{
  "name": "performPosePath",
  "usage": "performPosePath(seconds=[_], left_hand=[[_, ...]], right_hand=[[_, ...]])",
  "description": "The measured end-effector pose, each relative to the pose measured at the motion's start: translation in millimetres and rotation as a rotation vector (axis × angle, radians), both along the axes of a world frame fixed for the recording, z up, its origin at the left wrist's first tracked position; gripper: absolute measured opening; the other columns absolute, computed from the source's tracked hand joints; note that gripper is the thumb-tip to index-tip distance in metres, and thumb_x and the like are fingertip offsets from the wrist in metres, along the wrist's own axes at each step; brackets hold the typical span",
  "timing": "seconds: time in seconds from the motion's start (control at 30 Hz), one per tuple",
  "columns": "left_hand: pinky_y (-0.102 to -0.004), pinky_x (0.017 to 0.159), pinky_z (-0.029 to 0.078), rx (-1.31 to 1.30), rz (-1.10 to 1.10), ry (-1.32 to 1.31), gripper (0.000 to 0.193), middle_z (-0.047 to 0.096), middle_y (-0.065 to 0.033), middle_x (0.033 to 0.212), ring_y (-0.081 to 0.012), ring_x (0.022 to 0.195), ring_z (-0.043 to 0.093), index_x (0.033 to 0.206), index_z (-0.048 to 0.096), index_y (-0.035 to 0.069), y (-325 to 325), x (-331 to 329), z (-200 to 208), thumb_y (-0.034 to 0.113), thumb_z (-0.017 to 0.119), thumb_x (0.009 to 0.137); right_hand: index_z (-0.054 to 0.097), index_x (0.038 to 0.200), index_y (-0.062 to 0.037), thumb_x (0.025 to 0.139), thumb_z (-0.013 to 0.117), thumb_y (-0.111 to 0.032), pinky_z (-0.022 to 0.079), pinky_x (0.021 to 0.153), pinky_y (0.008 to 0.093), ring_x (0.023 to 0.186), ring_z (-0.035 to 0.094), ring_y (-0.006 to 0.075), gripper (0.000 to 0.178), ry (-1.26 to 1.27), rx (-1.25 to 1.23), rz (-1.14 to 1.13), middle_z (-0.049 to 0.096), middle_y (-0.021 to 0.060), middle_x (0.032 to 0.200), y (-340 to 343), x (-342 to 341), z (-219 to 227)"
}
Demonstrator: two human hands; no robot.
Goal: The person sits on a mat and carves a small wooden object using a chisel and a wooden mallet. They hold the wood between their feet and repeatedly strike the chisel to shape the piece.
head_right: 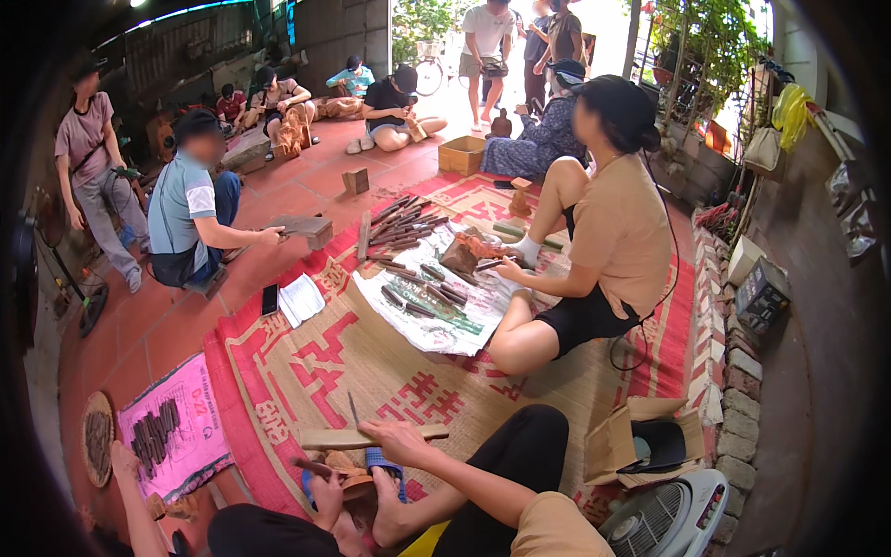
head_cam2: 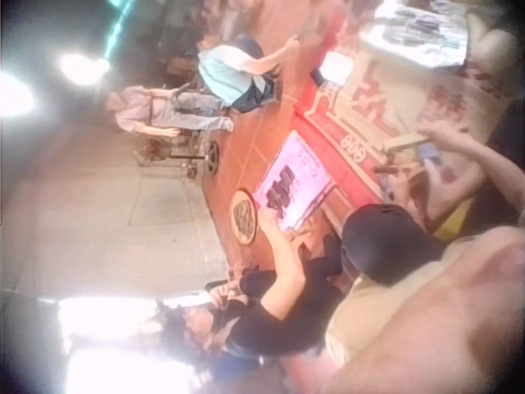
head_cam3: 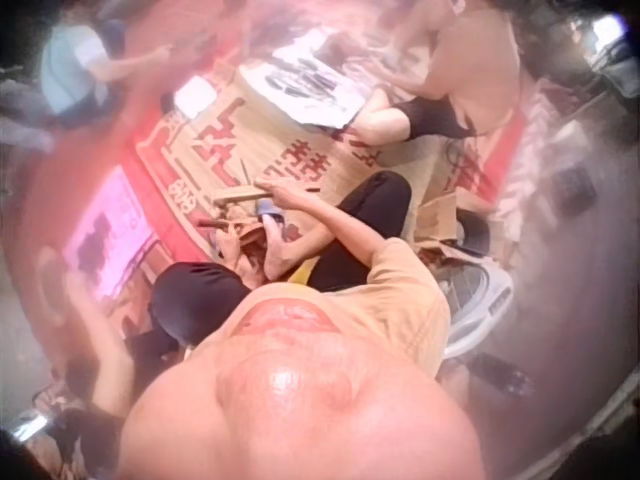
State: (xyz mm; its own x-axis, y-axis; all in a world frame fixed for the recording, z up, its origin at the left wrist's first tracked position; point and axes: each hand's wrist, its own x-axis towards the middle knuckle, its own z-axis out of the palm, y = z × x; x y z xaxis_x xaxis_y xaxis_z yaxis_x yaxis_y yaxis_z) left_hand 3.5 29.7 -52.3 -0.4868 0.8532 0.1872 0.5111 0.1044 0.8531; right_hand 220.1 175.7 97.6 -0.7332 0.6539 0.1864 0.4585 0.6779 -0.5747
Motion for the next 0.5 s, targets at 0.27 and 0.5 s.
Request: performPosePath(seconds=[0.27, 0.5], left_hand=[[-0.0285, 0.061, 0.06, 0.201, 0.332, -0.563, 0.014, 0.042, -0.002, 0.085, -0.0103, 0.07, 0.049, 0.099, 0.047, 0.002, -2, -29, 22, 0.003, 0.06, 0.094], [-0.0297, 0.066, 0.061, 0.182, 0.219, -0.61, 0.014, 0.051, -0.0054, 0.086, -0.0126, 0.073, 0.059, 0.098, 0.047, -0.001, -1, -21, 51, 0.003, 0.06, 0.095]], right_hand=[[0.059, 0.118, -0.0141, 0.077, 0.071, -0.015, 0.05, 0.071, 0.045, 0.085, 0.066, 0.0347, 0.042, -0.478, -0.505, 0.595, 0.068, 0.0165, 0.092, -1, 29, -94], [0.062, 0.12, -0.0076, 0.074, 0.072, -0.015, 0.054, 0.078, 0.0422, 0.091, 0.067, 0.0316, 0.047, -0.652, -0.535, 0.633, 0.07, 0.0172, 0.1, -32, 23, -108]])
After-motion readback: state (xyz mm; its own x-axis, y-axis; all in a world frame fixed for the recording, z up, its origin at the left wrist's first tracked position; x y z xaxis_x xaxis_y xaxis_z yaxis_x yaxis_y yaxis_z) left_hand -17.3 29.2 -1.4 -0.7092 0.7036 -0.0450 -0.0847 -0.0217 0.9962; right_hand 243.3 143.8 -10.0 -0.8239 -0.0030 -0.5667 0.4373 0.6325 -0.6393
